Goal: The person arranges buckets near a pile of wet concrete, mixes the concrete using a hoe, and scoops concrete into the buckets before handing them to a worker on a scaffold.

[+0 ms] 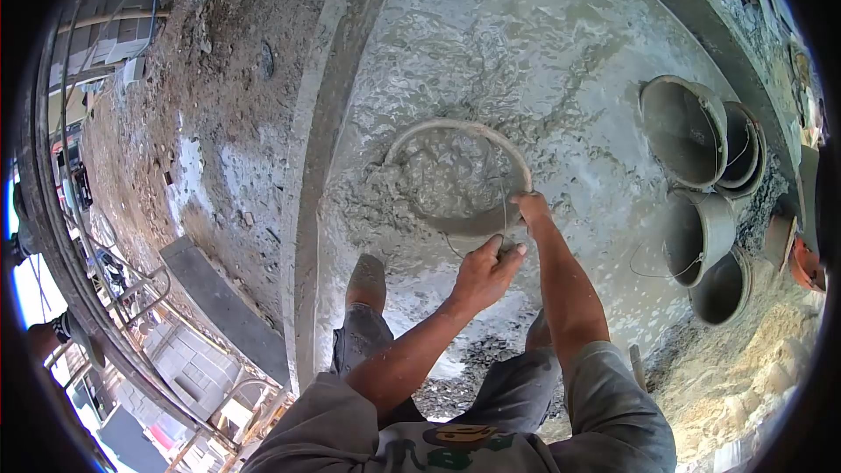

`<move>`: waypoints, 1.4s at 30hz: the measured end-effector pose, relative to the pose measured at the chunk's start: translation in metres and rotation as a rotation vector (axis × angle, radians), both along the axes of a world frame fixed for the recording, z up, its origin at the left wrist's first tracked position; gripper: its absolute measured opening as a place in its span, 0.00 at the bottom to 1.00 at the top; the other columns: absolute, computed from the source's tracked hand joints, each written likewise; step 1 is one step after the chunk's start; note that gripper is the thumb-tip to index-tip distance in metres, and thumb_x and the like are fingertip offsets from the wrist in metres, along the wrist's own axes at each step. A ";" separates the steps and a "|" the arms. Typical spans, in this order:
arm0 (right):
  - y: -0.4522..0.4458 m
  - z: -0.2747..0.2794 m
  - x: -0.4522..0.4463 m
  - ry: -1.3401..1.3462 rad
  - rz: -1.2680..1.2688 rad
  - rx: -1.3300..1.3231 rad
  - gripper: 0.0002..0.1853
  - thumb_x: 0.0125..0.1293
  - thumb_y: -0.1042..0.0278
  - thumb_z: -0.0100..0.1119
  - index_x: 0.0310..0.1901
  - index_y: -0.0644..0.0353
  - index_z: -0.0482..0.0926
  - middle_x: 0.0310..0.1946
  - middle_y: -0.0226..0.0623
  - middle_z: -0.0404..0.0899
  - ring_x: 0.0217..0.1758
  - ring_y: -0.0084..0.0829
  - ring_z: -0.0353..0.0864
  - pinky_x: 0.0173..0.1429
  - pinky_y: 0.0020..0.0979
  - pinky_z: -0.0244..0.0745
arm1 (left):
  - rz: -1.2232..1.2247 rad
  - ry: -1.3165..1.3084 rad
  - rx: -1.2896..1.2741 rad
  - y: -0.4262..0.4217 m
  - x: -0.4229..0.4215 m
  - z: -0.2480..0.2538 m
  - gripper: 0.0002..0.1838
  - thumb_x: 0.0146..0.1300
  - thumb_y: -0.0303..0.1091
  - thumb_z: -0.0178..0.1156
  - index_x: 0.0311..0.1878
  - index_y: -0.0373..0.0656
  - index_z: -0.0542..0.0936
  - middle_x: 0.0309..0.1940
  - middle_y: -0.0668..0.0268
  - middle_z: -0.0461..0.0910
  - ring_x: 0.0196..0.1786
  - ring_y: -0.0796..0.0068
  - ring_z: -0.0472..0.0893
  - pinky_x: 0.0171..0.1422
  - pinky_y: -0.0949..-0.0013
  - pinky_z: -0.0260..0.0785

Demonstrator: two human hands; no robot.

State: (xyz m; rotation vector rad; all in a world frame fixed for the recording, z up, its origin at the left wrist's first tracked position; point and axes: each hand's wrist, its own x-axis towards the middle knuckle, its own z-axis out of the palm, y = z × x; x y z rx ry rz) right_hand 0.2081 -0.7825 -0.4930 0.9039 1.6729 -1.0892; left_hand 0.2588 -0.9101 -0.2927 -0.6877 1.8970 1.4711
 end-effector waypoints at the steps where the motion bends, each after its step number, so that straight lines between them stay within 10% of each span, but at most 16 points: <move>1: -0.004 0.008 0.002 -0.026 -0.032 -0.039 0.21 0.54 0.67 0.59 0.50 0.66 0.74 0.36 0.44 0.80 0.33 0.38 0.82 0.36 0.37 0.79 | 0.004 0.069 -0.058 -0.003 0.010 -0.011 0.18 0.65 0.47 0.56 0.34 0.39 0.74 0.20 0.64 0.71 0.27 0.76 0.69 0.34 0.67 0.65; 10: -0.010 0.123 0.016 0.052 -0.277 -0.249 0.27 0.59 0.65 0.52 0.62 0.57 0.66 0.45 0.41 0.77 0.46 0.33 0.78 0.47 0.36 0.77 | 0.412 0.021 -0.296 -0.074 -0.048 0.015 0.29 0.61 0.57 0.55 0.31 0.32 0.78 0.30 0.58 0.79 0.34 0.70 0.73 0.44 0.65 0.65; 13: -0.027 0.201 0.011 0.190 -0.151 -0.180 0.28 0.59 0.66 0.52 0.63 0.58 0.65 0.45 0.40 0.77 0.47 0.31 0.76 0.46 0.34 0.76 | 0.573 -0.040 0.016 -0.086 -0.051 0.062 0.25 0.57 0.55 0.61 0.22 0.40 0.74 0.15 0.71 0.67 0.24 0.77 0.67 0.35 0.66 0.59; 24: 0.095 0.285 0.043 0.330 0.466 0.199 0.16 0.57 0.73 0.53 0.48 0.62 0.76 0.30 0.43 0.80 0.24 0.31 0.80 0.27 0.32 0.78 | 0.592 0.408 0.224 -0.207 -0.061 0.459 0.19 0.58 0.50 0.60 0.26 0.43 0.72 0.13 0.79 0.57 0.14 0.88 0.54 0.18 0.76 0.46; 37: 0.210 0.427 0.066 0.475 -0.380 0.279 0.18 0.53 0.72 0.52 0.49 0.60 0.76 0.25 0.39 0.77 0.20 0.31 0.77 0.24 0.33 0.76 | 0.748 1.136 0.258 -0.380 -0.057 0.744 0.17 0.68 0.46 0.51 0.29 0.44 0.72 0.09 0.83 0.50 0.08 0.91 0.47 0.12 0.83 0.37; 38: 0.207 0.441 0.085 0.498 -0.385 0.384 0.16 0.53 0.71 0.51 0.45 0.63 0.77 0.22 0.39 0.77 0.19 0.31 0.77 0.24 0.33 0.76 | 0.273 1.073 0.270 -0.506 -0.060 0.752 0.17 0.69 0.45 0.48 0.40 0.39 0.76 0.16 0.76 0.69 0.14 0.90 0.63 0.17 0.84 0.52; 39: 0.224 0.429 0.105 0.450 -0.290 0.393 0.15 0.53 0.70 0.49 0.42 0.65 0.78 0.21 0.40 0.77 0.19 0.31 0.77 0.23 0.32 0.75 | 0.657 1.284 -0.197 -0.526 -0.071 0.758 0.22 0.68 0.47 0.49 0.54 0.39 0.75 0.43 0.62 0.78 0.35 0.79 0.79 0.35 0.78 0.69; 42: 0.250 0.390 0.157 0.304 -0.471 0.442 0.05 0.57 0.72 0.51 0.34 0.60 0.75 0.25 0.36 0.76 0.22 0.31 0.79 0.23 0.33 0.76 | 1.016 1.453 -0.394 -0.394 -0.074 0.754 0.26 0.64 0.42 0.51 0.63 0.42 0.67 0.62 0.59 0.68 0.65 0.66 0.67 0.67 0.58 0.59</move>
